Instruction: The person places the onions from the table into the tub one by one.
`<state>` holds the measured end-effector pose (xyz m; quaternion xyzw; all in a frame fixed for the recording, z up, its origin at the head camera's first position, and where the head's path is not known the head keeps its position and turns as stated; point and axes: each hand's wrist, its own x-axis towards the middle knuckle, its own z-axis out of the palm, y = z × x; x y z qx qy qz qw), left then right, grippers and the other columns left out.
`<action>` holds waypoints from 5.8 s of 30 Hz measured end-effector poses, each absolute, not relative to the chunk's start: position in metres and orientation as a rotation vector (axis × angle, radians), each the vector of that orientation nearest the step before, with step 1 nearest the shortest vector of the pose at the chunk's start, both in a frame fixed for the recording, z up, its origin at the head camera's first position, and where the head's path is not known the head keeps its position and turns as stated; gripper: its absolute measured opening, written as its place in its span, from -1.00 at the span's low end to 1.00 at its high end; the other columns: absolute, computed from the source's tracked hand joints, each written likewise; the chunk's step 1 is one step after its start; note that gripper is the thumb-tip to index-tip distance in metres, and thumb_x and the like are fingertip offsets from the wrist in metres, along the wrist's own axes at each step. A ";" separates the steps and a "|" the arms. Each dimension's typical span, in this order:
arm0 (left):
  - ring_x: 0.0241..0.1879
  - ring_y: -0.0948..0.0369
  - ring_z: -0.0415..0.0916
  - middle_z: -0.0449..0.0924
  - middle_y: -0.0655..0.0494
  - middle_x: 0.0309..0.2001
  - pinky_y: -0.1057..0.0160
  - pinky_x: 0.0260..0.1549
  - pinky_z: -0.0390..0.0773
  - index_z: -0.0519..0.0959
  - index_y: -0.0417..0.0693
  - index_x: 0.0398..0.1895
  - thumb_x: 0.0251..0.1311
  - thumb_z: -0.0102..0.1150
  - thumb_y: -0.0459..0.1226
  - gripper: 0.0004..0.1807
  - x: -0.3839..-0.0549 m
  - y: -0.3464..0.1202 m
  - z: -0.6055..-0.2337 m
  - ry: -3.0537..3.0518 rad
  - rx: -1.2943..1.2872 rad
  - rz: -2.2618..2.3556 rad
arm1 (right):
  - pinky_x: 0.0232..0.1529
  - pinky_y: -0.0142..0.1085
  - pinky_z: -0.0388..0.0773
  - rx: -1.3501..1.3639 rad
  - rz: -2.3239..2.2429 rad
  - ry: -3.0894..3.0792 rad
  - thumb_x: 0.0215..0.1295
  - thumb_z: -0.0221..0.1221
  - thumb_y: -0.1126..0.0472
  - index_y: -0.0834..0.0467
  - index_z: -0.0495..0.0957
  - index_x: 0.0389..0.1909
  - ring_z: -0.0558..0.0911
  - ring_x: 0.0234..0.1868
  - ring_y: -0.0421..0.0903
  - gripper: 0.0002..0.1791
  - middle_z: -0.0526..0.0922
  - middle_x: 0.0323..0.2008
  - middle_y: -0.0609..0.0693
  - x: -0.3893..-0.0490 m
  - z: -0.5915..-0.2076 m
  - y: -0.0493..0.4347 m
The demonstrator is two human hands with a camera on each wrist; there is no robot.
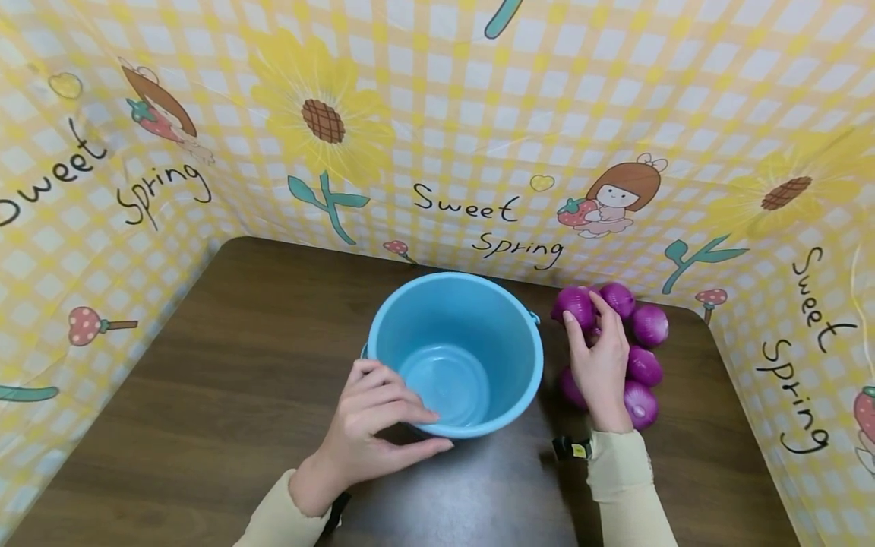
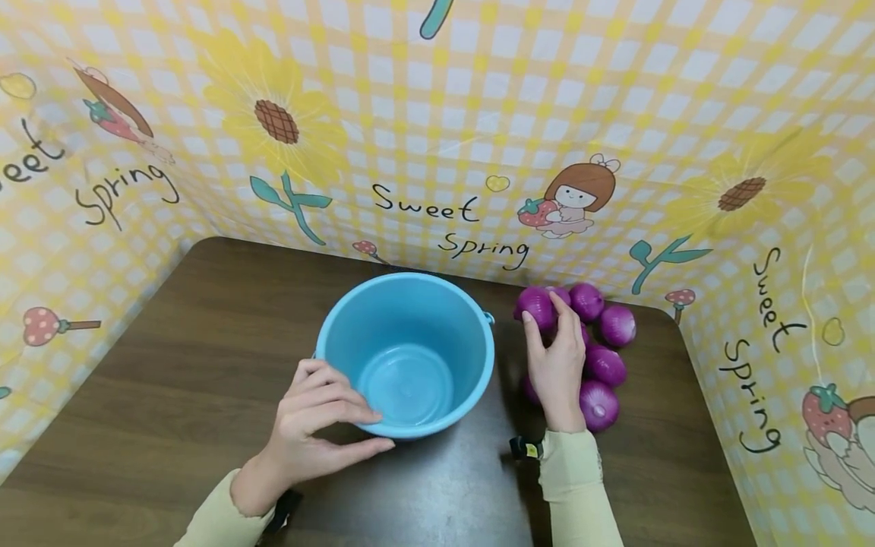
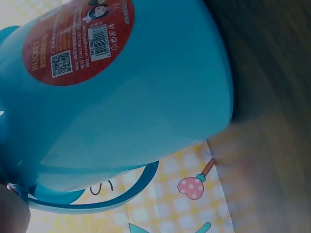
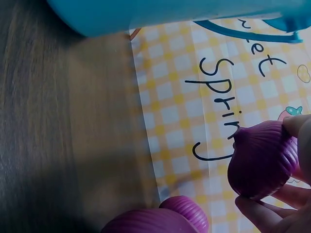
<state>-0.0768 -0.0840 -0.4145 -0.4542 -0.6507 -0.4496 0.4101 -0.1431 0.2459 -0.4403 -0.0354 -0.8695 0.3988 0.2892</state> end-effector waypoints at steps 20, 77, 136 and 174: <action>-0.36 -0.04 0.63 0.67 0.00 -0.45 -0.03 -0.14 0.59 0.63 -0.13 -0.59 -0.15 0.62 0.17 -0.43 -0.081 -0.095 -0.410 -1.474 -1.084 -1.109 | 0.00 -0.02 0.63 -0.144 1.076 -2.350 0.46 0.23 -0.04 0.12 0.39 0.43 0.55 0.05 0.04 -0.38 0.49 0.28 0.12 -0.141 -0.440 0.245; -0.23 -0.13 0.60 0.74 -0.11 -0.26 -0.19 0.03 0.61 0.77 -0.20 -0.26 0.04 0.38 0.33 -0.28 -0.098 -0.110 -0.426 -1.634 -1.066 -0.960 | 0.11 0.09 0.63 -0.027 1.117 -2.283 0.45 0.26 0.03 0.05 0.41 0.43 0.55 0.20 0.02 -0.41 0.50 0.29 0.03 -0.133 -0.413 0.227; -0.25 -0.12 0.63 0.72 -0.13 -0.31 -0.05 0.11 0.63 0.75 -0.23 -0.35 -0.12 0.51 0.31 -0.27 -0.095 -0.115 -0.420 -1.612 -1.054 -0.991 | 0.15 -0.33 0.59 0.229 1.373 -2.113 0.39 0.28 0.35 0.08 0.42 0.41 0.53 0.30 0.01 -0.41 0.51 0.30 -0.01 -0.106 -0.358 0.193; -0.27 -0.10 0.62 0.71 -0.09 -0.35 -0.07 0.06 0.65 0.74 -0.24 -0.36 -0.10 0.51 0.30 -0.29 -0.095 -0.115 -0.419 -1.626 -1.063 -1.003 | 0.15 -0.30 0.61 0.504 1.564 -2.025 0.19 0.19 0.60 0.32 0.40 0.38 0.56 0.21 0.12 -0.33 0.50 0.29 0.22 -0.084 -0.343 0.177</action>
